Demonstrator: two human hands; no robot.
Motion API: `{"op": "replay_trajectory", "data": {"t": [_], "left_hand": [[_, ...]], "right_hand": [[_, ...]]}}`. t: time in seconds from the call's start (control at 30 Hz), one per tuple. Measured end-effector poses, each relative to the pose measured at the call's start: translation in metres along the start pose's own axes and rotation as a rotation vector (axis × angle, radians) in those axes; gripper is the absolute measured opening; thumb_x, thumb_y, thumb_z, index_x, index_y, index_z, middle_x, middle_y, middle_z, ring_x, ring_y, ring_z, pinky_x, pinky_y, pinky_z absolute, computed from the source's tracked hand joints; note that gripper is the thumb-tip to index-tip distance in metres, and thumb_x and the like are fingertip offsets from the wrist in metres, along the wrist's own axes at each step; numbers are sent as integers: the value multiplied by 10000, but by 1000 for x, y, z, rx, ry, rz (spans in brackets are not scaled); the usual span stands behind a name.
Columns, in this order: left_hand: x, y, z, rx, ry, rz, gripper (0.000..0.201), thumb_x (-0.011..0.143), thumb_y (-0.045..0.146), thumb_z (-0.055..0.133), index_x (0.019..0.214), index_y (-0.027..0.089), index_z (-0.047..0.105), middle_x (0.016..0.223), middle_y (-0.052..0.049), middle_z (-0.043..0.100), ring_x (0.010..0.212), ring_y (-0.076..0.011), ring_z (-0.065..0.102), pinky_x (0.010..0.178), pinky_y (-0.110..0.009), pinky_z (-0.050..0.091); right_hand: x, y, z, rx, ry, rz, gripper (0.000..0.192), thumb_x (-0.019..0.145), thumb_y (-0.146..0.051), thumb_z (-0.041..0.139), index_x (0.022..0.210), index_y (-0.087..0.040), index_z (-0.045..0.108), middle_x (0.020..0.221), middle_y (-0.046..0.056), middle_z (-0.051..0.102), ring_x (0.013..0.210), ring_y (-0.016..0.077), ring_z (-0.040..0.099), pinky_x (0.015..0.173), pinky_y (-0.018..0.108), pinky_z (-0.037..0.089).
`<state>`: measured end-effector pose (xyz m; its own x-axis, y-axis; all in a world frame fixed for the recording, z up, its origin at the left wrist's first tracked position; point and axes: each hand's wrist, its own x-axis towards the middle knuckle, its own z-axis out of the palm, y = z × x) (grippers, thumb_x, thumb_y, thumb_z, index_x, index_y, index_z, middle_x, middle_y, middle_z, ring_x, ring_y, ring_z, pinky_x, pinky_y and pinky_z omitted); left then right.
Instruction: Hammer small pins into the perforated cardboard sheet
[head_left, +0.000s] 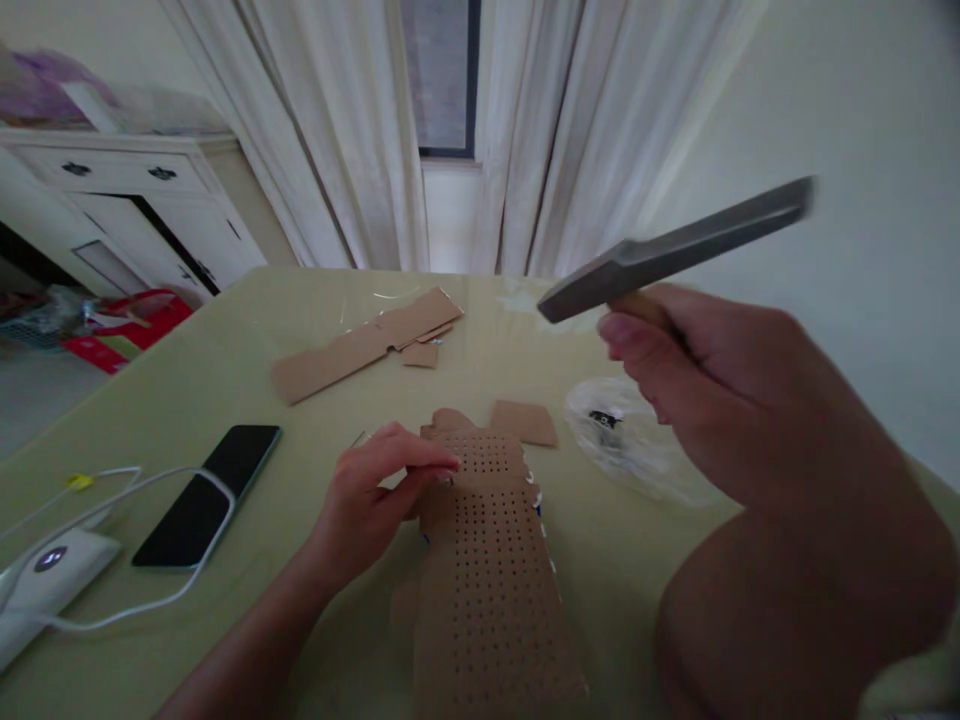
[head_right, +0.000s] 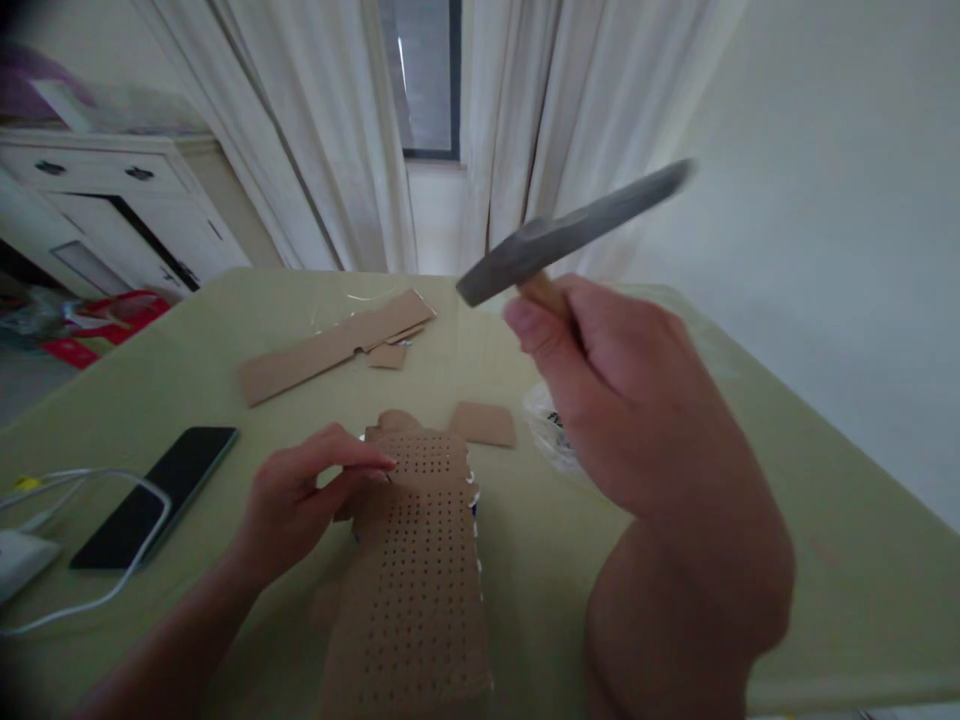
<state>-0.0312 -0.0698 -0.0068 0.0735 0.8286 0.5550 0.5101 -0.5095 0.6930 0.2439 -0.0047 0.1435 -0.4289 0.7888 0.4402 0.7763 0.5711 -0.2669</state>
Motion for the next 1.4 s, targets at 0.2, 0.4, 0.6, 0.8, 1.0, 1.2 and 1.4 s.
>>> {"op": "replay_trajectory", "data": {"t": [0.2,0.4,0.6,0.8,1.0,1.2,1.4], "left_hand": [[-7,-6,-1,18,42,-15,208,1000,132,690,1011,281,835,858,10,820,756,-138,731,709,-250,570],[-10,-8,2,2,10,-15,227,998,139,705,1070,304,842,859,11,822,756,-149,735,719,-275,572],[-11,-7,2,12,27,16,227,1014,141,686,1074,300,837,853,18,824,738,-140,728,735,-278,574],[-9,-8,3,5,41,23,198,1011,165,703,1056,296,844,834,15,825,707,-138,731,725,-276,578],[-10,-9,2,8,38,37,233,999,119,686,1056,286,839,860,7,831,737,-140,739,725,-277,570],[-10,-9,3,19,41,41,229,997,119,702,1065,292,836,856,20,827,730,-133,733,722,-275,556],[-11,-10,2,27,35,51,243,1004,104,686,1076,287,827,879,21,829,746,-128,730,735,-272,549]], "right_hand": [[7,-6,15,36,-241,-91,394,1148,-498,447,960,-229,665,773,11,678,681,186,612,656,324,397],[4,-12,19,13,-302,-105,415,1149,-506,432,965,-223,674,820,42,719,746,207,650,698,322,432],[5,-17,20,-63,-340,-114,378,1137,-477,469,986,-214,694,793,54,733,725,211,670,705,315,447],[6,-17,22,-64,-346,-136,396,1132,-494,461,991,-217,706,786,56,735,713,213,674,696,322,451],[5,-16,25,-74,-367,-140,382,1134,-485,471,993,-216,703,813,49,736,737,209,676,703,331,439],[6,-15,27,-92,-425,-139,392,1147,-492,456,962,-214,659,845,45,730,748,205,666,719,344,411],[5,-17,26,-95,-436,-147,381,1152,-474,454,960,-212,652,853,43,726,742,198,656,712,340,405]]}}
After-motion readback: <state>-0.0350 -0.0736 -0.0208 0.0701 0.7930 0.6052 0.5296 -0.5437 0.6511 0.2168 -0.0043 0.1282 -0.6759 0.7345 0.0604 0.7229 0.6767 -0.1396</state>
